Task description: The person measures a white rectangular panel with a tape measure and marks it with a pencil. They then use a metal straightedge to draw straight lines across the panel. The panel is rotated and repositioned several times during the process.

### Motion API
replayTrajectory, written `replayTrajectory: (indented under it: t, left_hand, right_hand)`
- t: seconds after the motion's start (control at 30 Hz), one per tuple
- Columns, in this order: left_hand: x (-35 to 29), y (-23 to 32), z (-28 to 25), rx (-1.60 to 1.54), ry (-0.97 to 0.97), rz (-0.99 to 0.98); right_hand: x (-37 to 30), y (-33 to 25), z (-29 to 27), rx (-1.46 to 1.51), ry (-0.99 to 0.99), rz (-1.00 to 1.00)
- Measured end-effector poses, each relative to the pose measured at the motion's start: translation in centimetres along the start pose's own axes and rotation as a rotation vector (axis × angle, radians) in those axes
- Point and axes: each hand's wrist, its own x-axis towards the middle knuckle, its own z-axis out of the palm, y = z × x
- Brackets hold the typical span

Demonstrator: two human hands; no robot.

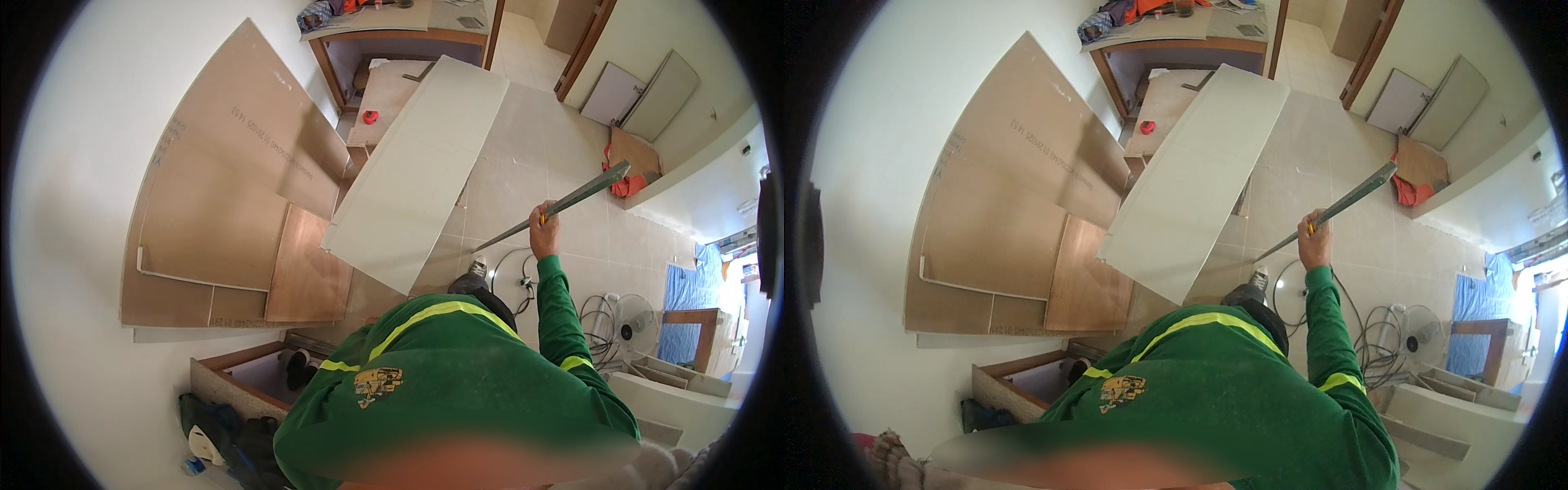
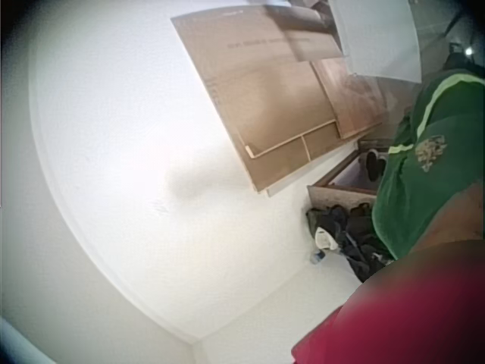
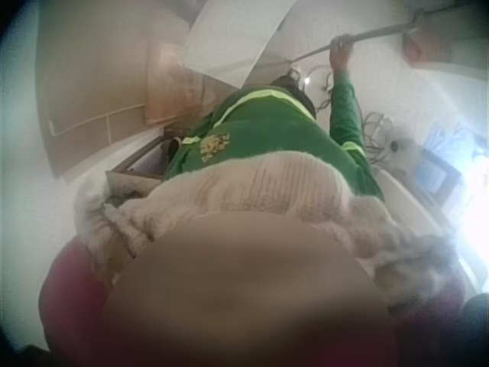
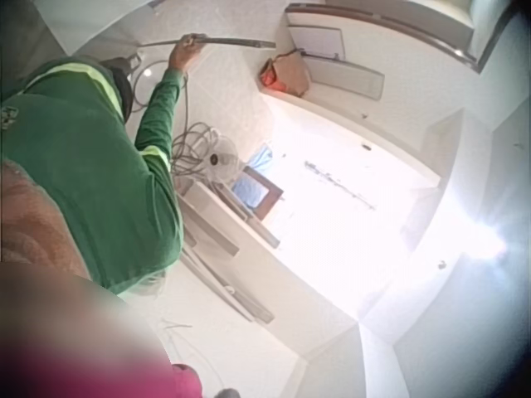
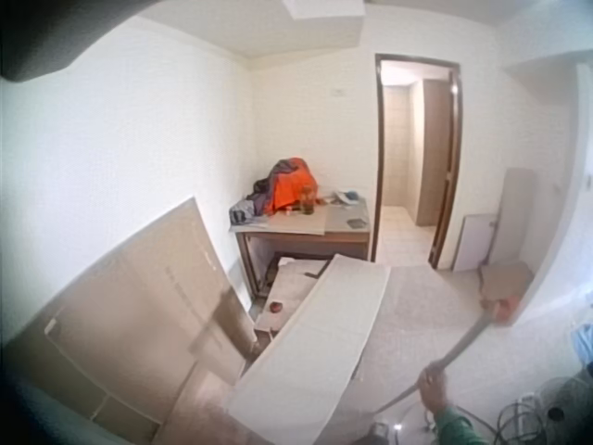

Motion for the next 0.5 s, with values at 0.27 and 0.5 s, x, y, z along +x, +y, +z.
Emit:
replayTrajectory:
  t: [0.27,0.5]
  left_hand:
    - [-0.04,0.23,0.18,-0.023,0.013,-0.013]
    - [-0.2,0.26,0.46,-0.048,0.019,-0.029]
  right_hand:
    - [-0.09,-0.01,-0.24,0.045,0.011,0.102]
    - [-0.37,0.69,-0.98,0.105,0.029,0.045]
